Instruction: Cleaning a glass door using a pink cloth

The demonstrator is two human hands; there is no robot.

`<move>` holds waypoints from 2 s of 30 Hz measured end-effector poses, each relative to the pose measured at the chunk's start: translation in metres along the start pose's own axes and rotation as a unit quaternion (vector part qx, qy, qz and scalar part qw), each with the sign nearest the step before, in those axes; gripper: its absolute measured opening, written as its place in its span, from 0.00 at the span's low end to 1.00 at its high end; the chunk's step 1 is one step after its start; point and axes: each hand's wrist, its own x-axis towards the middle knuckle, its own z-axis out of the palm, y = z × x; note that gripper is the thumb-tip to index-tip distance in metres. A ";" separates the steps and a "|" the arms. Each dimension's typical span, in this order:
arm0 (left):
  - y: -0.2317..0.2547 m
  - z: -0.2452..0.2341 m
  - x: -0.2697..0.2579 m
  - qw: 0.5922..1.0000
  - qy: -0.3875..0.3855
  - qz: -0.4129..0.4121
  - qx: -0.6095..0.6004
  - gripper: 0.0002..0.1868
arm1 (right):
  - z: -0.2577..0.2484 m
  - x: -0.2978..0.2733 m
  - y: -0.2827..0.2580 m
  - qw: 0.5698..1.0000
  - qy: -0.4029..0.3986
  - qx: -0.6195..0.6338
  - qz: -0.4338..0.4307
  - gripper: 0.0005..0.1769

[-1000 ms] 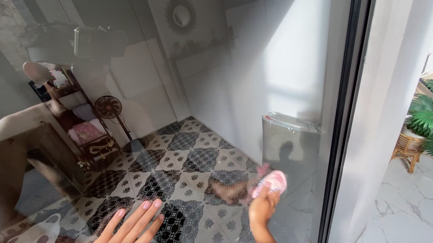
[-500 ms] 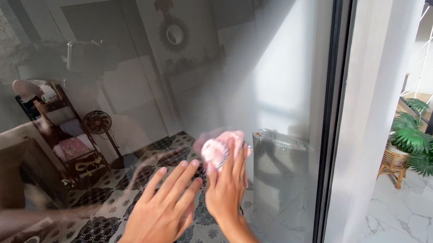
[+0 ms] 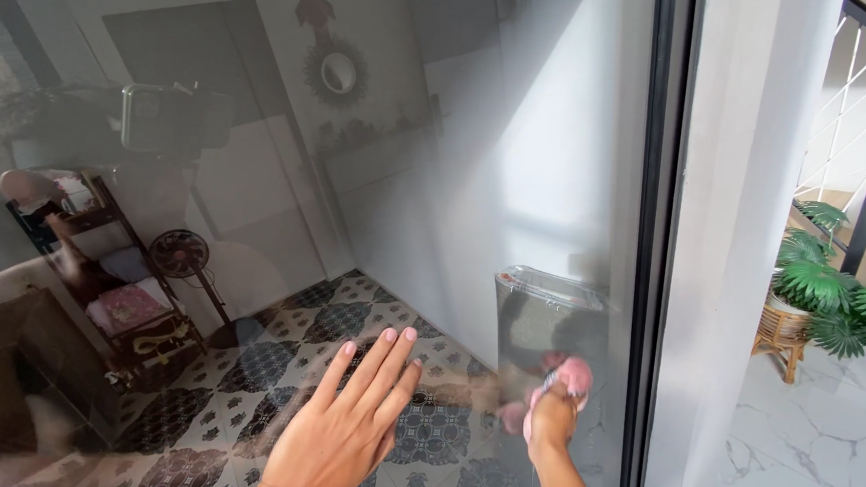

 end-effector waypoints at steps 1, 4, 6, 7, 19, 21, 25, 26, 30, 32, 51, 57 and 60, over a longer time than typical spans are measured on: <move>0.000 0.000 -0.001 1.000 0.007 -0.007 -0.003 0.39 | -0.002 -0.021 -0.033 0.999 0.007 0.012 -0.052 0.41; 0.002 0.003 0.001 1.000 0.010 -0.010 0.010 0.42 | -0.017 -0.105 -0.122 0.974 0.009 0.013 -0.226 0.39; 0.003 0.002 0.001 1.000 0.005 -0.010 0.025 0.42 | -0.022 -0.160 -0.147 0.938 0.001 -0.001 -0.346 0.39; 0.004 0.001 0.002 1.000 0.009 -0.004 0.027 0.42 | -0.021 -0.183 -0.144 0.902 -0.022 -0.036 -0.429 0.38; 0.012 0.012 0.014 0.999 0.017 -0.002 0.038 0.43 | -0.009 -0.080 -0.034 0.924 -0.037 -0.052 -0.376 0.39; 0.014 0.008 0.010 0.999 0.004 -0.001 0.035 0.42 | -0.009 -0.050 -0.008 0.946 -0.020 -0.030 -0.323 0.38; 0.009 0.004 0.005 1.000 -0.002 -0.005 0.024 0.43 | -0.013 -0.008 -0.004 0.993 -0.050 0.039 -0.098 0.34; 0.008 0.004 0.005 1.000 0.002 -0.007 0.015 0.43 | -0.014 0.002 -0.008 0.996 -0.054 0.062 -0.033 0.32; 0.006 0.009 -0.013 1.000 0.013 -0.019 -0.006 0.43 | -0.021 -0.048 -0.098 0.996 -0.033 0.074 -0.034 0.35; 0.005 0.010 -0.018 0.999 0.040 -0.031 -0.015 0.40 | -0.026 -0.094 -0.151 0.970 -0.023 0.028 -0.242 0.35; 0.018 0.018 0.130 0.993 0.058 -0.066 -0.079 0.24 | -0.015 0.000 -0.095 0.938 -0.001 0.029 -0.344 0.43; 0.022 0.023 0.122 0.999 -0.002 -0.044 0.008 0.34 | -0.008 0.067 -0.051 0.996 -0.023 0.067 -0.051 0.47; 0.022 0.025 0.124 0.998 0.013 -0.050 0.022 0.32 | -0.003 0.035 -0.101 0.987 0.015 0.066 -0.145 0.39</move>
